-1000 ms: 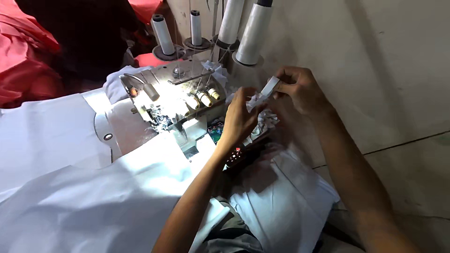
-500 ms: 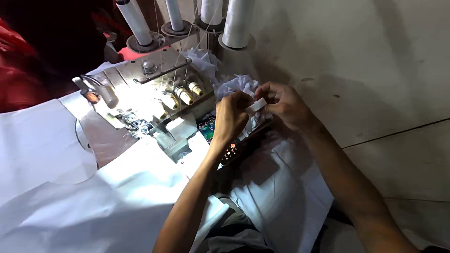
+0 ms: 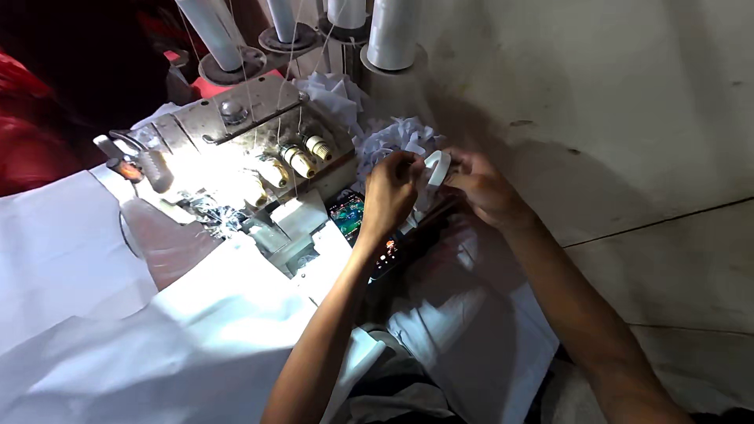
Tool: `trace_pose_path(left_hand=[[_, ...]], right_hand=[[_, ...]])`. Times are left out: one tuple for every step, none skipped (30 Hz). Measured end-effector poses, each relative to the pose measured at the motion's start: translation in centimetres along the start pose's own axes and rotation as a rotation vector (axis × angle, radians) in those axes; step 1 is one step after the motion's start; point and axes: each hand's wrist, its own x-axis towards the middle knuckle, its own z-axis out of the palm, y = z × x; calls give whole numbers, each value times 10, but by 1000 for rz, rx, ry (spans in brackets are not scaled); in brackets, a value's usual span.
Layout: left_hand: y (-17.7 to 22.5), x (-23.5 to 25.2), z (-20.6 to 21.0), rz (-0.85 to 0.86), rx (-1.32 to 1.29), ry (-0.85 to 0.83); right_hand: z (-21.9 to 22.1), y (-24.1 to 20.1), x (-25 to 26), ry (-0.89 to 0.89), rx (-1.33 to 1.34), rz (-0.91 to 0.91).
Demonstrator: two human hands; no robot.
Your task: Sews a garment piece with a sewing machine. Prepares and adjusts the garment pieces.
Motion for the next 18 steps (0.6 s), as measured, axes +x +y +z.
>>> trace_pose_path(left_hand=[[3, 0, 1, 3, 11, 3], [6, 1, 1, 6, 27, 6], [8, 1, 1, 6, 44, 5], [9, 1, 0, 0, 55, 2], [9, 1, -1, -18, 55, -1], [9, 1, -2, -39, 47, -5], [8, 1, -4, -53, 43, -2], [6, 2, -4, -55, 50, 11], [4, 2, -4, -41, 82, 31], [1, 2, -3, -13, 139, 51], [-2, 3, -2, 13, 219, 66], [-5, 4, -1, 9, 317, 73], [-7, 4, 1, -21, 422, 64], [-10, 6, 3, -64, 529, 35], [-12, 6, 5, -103, 622, 0], [-16, 7, 8, -126, 705, -21], [-19, 6, 11, -138, 770, -26], [-21, 6, 15, -133, 820, -23]], right_hand=[[2, 2, 1, 16, -37, -26], [3, 4, 2, 45, -85, -58], [4, 6, 5, 82, -125, -84], [3, 8, 8, 109, -154, -106], [1, 10, 10, 120, -167, -125], [-1, 11, 11, 119, -167, -140], [-3, 13, 9, 116, -167, -152], [-7, 13, 5, 114, -176, -155], [-12, 14, 2, 132, -203, -162], [-18, 15, -1, 165, -254, -177], [-24, 13, -3, 206, -328, -205], [-30, 9, -5, 246, -406, -245], [-36, 4, -8, 281, -485, -296], [-43, -3, -11, 312, -559, -342], [-49, -11, -16, 343, -622, -379], [-55, -19, -21, 380, -675, -411], [-61, -25, -25, 422, -722, -433], [-65, -32, -30, 460, -768, -441]])
